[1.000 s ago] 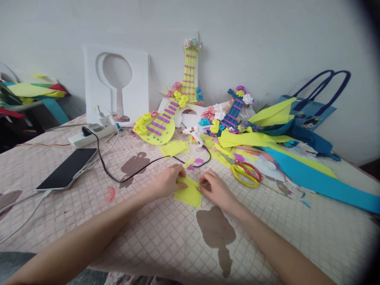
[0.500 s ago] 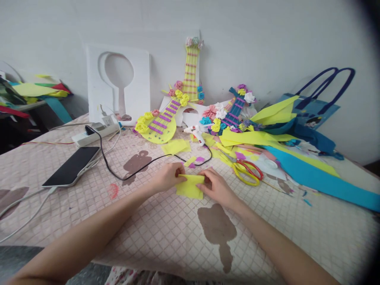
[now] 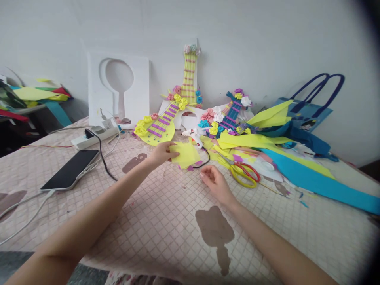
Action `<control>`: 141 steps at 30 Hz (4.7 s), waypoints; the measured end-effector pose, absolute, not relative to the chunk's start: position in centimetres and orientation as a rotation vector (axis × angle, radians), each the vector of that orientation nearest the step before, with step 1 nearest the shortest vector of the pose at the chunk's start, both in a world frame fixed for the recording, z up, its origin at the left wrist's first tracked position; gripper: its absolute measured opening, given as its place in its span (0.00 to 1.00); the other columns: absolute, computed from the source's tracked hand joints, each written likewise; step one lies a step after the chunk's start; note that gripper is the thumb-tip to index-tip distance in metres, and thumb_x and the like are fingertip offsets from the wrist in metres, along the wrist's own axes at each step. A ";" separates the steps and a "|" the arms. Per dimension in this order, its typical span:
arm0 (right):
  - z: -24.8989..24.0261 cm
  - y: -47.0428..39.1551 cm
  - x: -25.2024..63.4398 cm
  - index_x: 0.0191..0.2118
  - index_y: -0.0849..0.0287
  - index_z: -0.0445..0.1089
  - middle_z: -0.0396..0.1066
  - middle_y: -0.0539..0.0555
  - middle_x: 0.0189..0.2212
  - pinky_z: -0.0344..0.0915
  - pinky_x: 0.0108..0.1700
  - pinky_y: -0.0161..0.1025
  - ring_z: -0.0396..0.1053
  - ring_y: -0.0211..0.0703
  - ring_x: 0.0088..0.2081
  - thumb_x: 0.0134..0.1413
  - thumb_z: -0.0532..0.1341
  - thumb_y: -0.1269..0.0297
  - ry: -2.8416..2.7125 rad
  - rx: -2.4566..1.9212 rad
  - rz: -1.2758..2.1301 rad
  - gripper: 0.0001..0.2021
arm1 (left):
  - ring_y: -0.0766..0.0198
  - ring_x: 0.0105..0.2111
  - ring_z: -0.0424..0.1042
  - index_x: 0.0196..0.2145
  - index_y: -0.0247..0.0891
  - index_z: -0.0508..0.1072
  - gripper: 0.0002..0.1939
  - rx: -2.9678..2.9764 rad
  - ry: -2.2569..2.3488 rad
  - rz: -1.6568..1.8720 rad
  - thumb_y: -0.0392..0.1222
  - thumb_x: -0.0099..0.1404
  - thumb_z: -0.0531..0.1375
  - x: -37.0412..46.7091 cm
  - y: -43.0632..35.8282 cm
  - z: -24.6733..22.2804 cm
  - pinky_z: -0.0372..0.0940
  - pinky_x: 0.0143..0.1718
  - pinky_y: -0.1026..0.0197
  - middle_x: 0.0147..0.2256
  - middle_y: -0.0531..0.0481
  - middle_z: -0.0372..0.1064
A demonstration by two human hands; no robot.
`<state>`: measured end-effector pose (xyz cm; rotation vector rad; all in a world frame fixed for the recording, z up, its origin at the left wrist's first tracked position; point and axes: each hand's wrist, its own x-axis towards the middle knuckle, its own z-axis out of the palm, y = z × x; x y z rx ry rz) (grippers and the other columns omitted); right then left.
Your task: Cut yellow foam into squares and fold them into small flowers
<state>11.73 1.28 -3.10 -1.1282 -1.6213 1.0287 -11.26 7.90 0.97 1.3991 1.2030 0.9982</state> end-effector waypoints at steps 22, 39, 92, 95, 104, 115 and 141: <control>-1.4 1.6 13.9 0.34 0.59 0.65 0.62 0.46 0.24 0.54 0.21 0.31 0.56 0.30 0.19 0.54 0.59 0.54 -1.787 -1.021 1.442 0.12 | 0.51 0.51 0.64 0.53 0.35 0.62 0.26 2.065 1.452 1.003 0.43 0.58 0.61 -10.0 4.9 0.6 0.62 0.49 0.47 0.51 0.38 0.64; -2.3 0.8 13.2 0.52 0.49 0.60 0.70 0.52 0.40 0.64 0.43 0.43 0.68 0.41 0.40 0.56 0.55 0.65 -1.724 -0.756 1.330 0.17 | 0.70 0.26 0.66 0.35 0.30 0.71 0.18 1.113 0.882 0.908 0.46 0.50 0.67 -6.8 1.5 -0.9 0.62 0.26 0.67 0.31 0.48 0.69; -2.0 -0.8 12.2 0.28 0.58 0.64 0.59 0.49 0.30 0.56 0.30 0.34 0.59 0.34 0.28 0.54 0.59 0.70 -2.315 -1.127 0.847 0.05 | 0.61 0.37 0.64 0.27 0.36 0.72 0.03 2.266 1.134 0.678 0.34 0.57 0.58 -8.9 -1.1 -1.7 0.60 0.42 0.58 0.31 0.48 0.66; -2.0 -0.8 12.1 0.29 0.58 0.64 0.59 0.49 0.30 0.57 0.29 0.34 0.60 0.34 0.27 0.53 0.59 0.70 -2.311 -1.135 0.830 0.04 | 0.61 0.36 0.63 0.27 0.36 0.71 0.03 2.285 1.169 0.650 0.34 0.57 0.58 -8.3 -1.0 -1.5 0.59 0.42 0.58 0.30 0.49 0.66; -2.0 -0.7 12.6 0.30 0.58 0.64 0.61 0.49 0.32 0.58 0.31 0.34 0.61 0.34 0.29 0.53 0.59 0.71 -2.330 -1.094 0.888 0.04 | 0.63 0.34 0.65 0.34 0.37 0.73 0.06 2.228 1.032 0.614 0.40 0.59 0.59 -9.2 -0.1 -1.6 0.60 0.37 0.61 0.31 0.49 0.67; -2.0 -0.7 12.4 0.28 0.58 0.63 0.59 0.49 0.30 0.57 0.30 0.34 0.60 0.34 0.28 0.54 0.58 0.70 -2.321 -1.113 0.854 0.05 | 0.65 0.32 0.65 0.26 0.35 0.72 0.03 2.207 1.101 0.670 0.33 0.56 0.58 -8.6 -0.4 -2.1 0.60 0.33 0.64 0.29 0.49 0.66; -2.5 -1.3 11.7 0.28 0.58 0.60 0.59 0.49 0.31 0.57 0.31 0.35 0.60 0.35 0.30 0.52 0.58 0.74 -2.311 -1.197 0.689 0.06 | 0.59 0.39 0.64 0.28 0.36 0.70 0.01 2.302 1.339 0.689 0.34 0.57 0.58 -7.2 -1.5 -2.8 0.59 0.41 0.56 0.34 0.49 0.67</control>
